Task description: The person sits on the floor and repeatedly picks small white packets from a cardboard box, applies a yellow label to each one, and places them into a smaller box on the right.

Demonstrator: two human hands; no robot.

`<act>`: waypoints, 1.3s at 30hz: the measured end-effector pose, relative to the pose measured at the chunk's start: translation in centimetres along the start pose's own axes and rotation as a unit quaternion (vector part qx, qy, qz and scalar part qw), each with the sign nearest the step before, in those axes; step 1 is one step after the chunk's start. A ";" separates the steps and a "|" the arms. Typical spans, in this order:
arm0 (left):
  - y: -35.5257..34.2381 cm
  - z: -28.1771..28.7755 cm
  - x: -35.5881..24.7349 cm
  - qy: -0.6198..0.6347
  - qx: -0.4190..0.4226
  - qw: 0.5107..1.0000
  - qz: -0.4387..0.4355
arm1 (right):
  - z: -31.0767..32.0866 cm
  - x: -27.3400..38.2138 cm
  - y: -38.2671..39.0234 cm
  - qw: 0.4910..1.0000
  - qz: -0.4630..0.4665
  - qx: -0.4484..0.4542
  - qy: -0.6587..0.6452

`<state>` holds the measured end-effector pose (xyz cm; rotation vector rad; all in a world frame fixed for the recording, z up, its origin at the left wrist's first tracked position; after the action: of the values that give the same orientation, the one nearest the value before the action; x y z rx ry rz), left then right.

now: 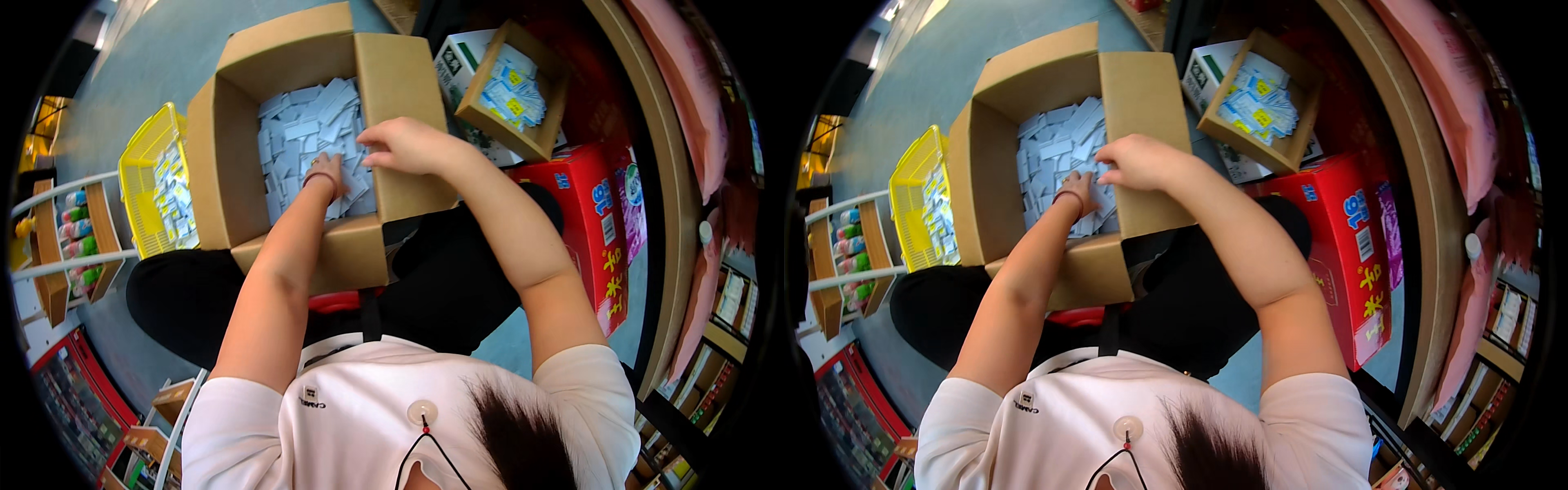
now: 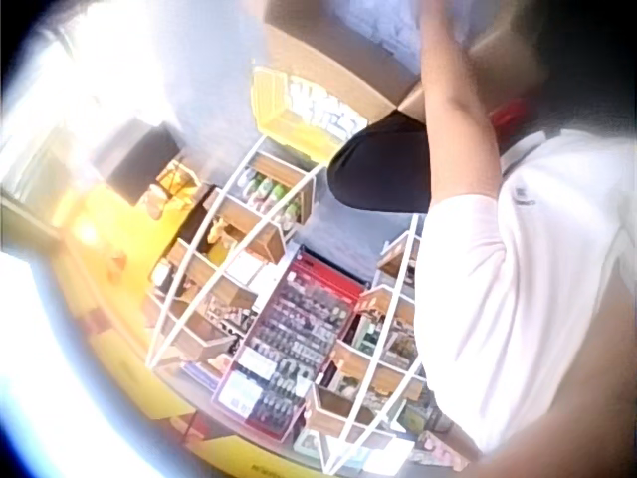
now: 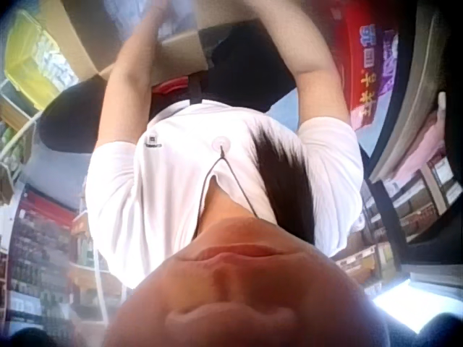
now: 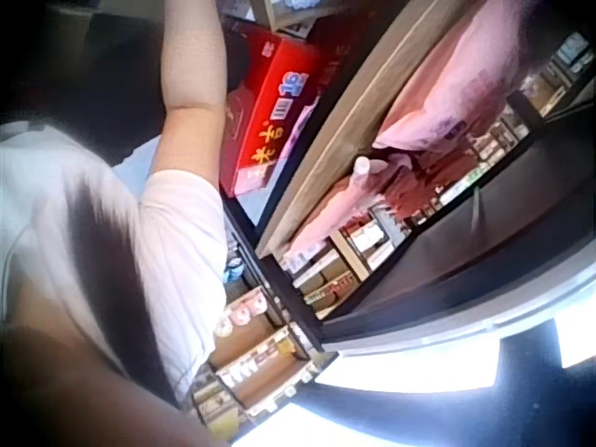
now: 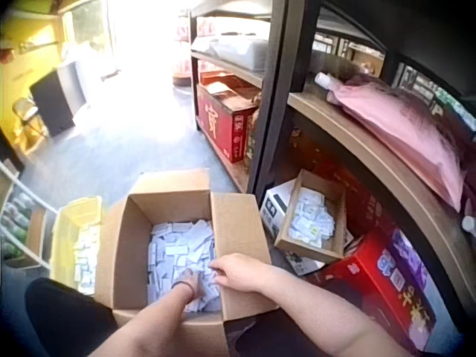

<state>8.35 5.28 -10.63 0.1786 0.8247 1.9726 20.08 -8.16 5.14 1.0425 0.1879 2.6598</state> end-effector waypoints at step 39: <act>-2.0 -5.5 2.8 -0.033 0.193 0.964 -0.177 | 0.8 -0.1 0.5 0.997 -0.015 -0.019 0.069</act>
<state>5.86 5.57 -16.64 0.3000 1.1097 1.4520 20.58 -8.69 5.76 0.8376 0.1776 2.6987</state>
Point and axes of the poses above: each hand's wrist, its own y-axis away from the middle knuckle, its own z-axis out of the back of the hand, x = y × z, the point moved 2 cm from there along -y, towards the middle knuckle, and after that the axes turned 3 degrees about y, right-handed, at the moved point
